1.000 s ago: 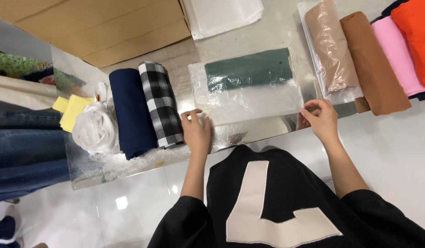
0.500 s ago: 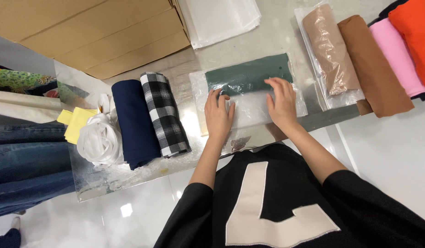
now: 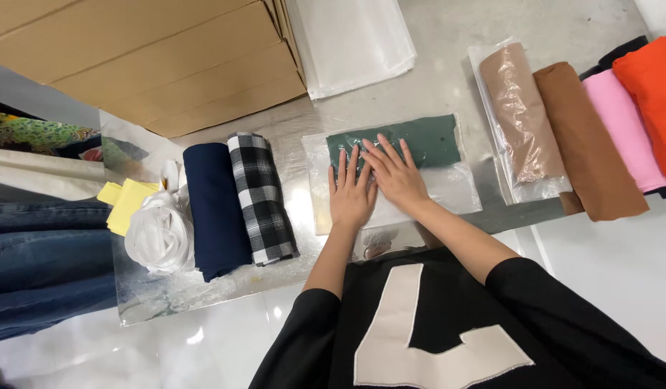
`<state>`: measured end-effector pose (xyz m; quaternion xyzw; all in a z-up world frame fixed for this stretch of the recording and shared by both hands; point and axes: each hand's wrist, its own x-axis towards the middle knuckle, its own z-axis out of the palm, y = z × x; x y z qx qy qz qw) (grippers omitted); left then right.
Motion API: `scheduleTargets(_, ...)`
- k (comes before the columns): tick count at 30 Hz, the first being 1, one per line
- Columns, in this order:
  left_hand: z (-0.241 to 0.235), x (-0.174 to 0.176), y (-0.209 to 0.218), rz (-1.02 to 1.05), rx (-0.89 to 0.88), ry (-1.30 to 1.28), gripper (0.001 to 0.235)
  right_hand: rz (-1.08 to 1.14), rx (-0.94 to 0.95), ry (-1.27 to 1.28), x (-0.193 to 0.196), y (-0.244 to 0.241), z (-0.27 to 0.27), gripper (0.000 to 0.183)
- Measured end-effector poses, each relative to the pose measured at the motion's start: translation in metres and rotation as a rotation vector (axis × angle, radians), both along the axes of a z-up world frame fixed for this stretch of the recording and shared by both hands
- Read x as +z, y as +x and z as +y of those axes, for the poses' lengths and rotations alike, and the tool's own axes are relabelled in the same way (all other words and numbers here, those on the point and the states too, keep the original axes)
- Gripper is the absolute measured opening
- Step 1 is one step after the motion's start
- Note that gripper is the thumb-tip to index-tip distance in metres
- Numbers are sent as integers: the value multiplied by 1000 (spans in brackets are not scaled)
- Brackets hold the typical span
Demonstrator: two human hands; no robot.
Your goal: The person places folded clothes wrapped in plastic into a cardboard box, closes the box, and secures it with a white ribbon tied into a bow. They then attach a yellow sticky note to the top of the box using a pencil.
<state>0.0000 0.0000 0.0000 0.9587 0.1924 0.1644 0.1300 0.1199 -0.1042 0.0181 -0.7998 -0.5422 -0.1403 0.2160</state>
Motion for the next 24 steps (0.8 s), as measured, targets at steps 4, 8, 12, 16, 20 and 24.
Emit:
scheduleTargets(4,2,12,-1,210,20,-70,55,-75,14,31,-15,5,-6,58)
scheduleTargets(8,2,37,2,330,55,-146,63,-50,-21,3,-4,13,-16,58)
scheduleTargets(12,10,45,-3,390,138,-201,73,33,-75,-65,1,26,-31,56)
scheduleTargets(16,18,45,-12,422,236,-240,82,112,-145,-79,-1,38,-48,60)
scheduleTargets(20,25,44,-23,420,315,-271,88,163,-272,-106,7,46,-72,63)
scheduleTargets(24,28,35,-35,397,351,-241,90,244,-386,-149,10,52,-95,69)
